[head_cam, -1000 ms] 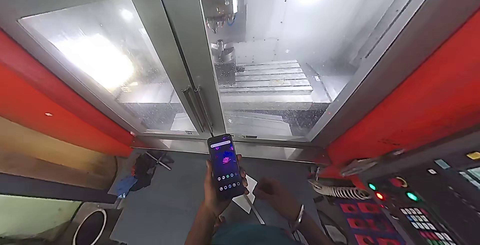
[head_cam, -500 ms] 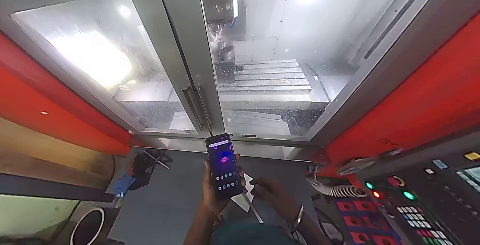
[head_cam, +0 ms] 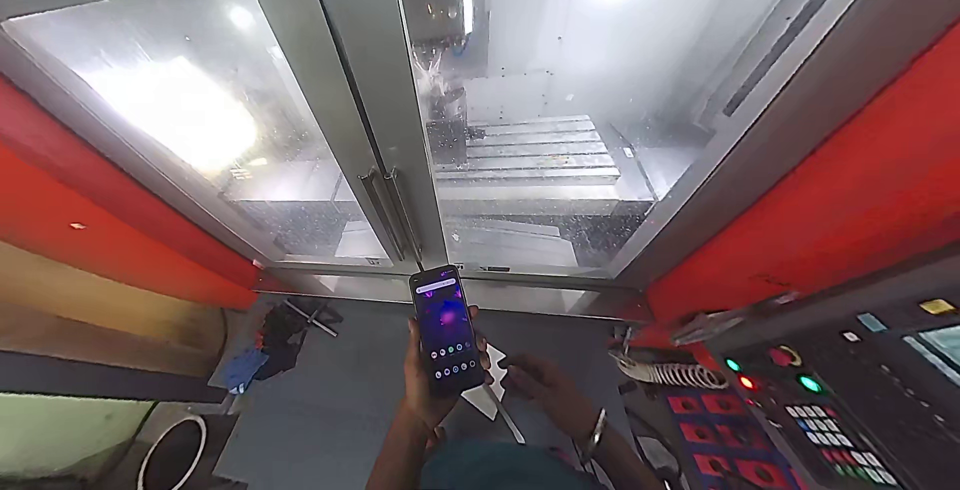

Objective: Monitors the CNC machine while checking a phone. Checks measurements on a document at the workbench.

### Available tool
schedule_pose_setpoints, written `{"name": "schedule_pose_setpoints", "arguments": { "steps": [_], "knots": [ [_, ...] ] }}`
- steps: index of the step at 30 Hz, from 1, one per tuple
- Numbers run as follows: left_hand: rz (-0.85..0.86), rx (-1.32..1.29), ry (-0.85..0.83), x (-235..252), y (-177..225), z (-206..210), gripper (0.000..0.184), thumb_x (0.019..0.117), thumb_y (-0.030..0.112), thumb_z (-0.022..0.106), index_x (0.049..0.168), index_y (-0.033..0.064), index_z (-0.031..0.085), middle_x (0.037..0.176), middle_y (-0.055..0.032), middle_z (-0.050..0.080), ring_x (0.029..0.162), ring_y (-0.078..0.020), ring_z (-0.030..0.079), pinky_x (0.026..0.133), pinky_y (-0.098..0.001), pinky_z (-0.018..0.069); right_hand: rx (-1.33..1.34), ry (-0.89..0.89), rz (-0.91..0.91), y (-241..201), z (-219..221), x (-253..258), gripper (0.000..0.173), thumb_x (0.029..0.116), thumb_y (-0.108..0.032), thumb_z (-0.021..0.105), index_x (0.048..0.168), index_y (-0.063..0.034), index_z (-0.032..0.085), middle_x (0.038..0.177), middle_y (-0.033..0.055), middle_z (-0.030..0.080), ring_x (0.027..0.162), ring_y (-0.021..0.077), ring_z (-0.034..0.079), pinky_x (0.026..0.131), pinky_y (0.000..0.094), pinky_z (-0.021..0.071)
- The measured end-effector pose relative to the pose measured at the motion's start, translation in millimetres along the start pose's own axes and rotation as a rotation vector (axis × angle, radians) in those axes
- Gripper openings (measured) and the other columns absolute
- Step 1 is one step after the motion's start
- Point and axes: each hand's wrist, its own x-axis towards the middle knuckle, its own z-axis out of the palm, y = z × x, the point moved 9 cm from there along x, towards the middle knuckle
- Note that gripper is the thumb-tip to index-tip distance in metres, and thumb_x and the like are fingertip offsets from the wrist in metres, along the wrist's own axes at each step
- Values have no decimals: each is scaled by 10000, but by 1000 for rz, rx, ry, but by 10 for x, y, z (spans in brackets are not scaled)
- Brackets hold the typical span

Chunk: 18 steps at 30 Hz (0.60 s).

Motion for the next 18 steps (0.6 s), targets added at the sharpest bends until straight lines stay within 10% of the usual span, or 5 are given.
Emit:
{"name": "schedule_pose_setpoints", "arguments": {
  "steps": [10,18],
  "knots": [
    [-12,-7,41,15,-7,-30,935,793,840,557,1421,149,594,1234,-205,678,1039,-358,697,855,-537,586,-13,27,-9,20,-41,-14,308,1067,-231,523,1251,-22,653,986,72,739,861,113,705,799,293,583],
    [-64,71,33,51,-110,-73,950,785,865,517,1434,173,574,1165,-154,706,983,-309,712,791,-528,599,-167,110,-34,-141,-298,-181,373,1092,-227,492,1308,49,619,1076,218,716,946,275,707,925,458,555]
  ]
}}
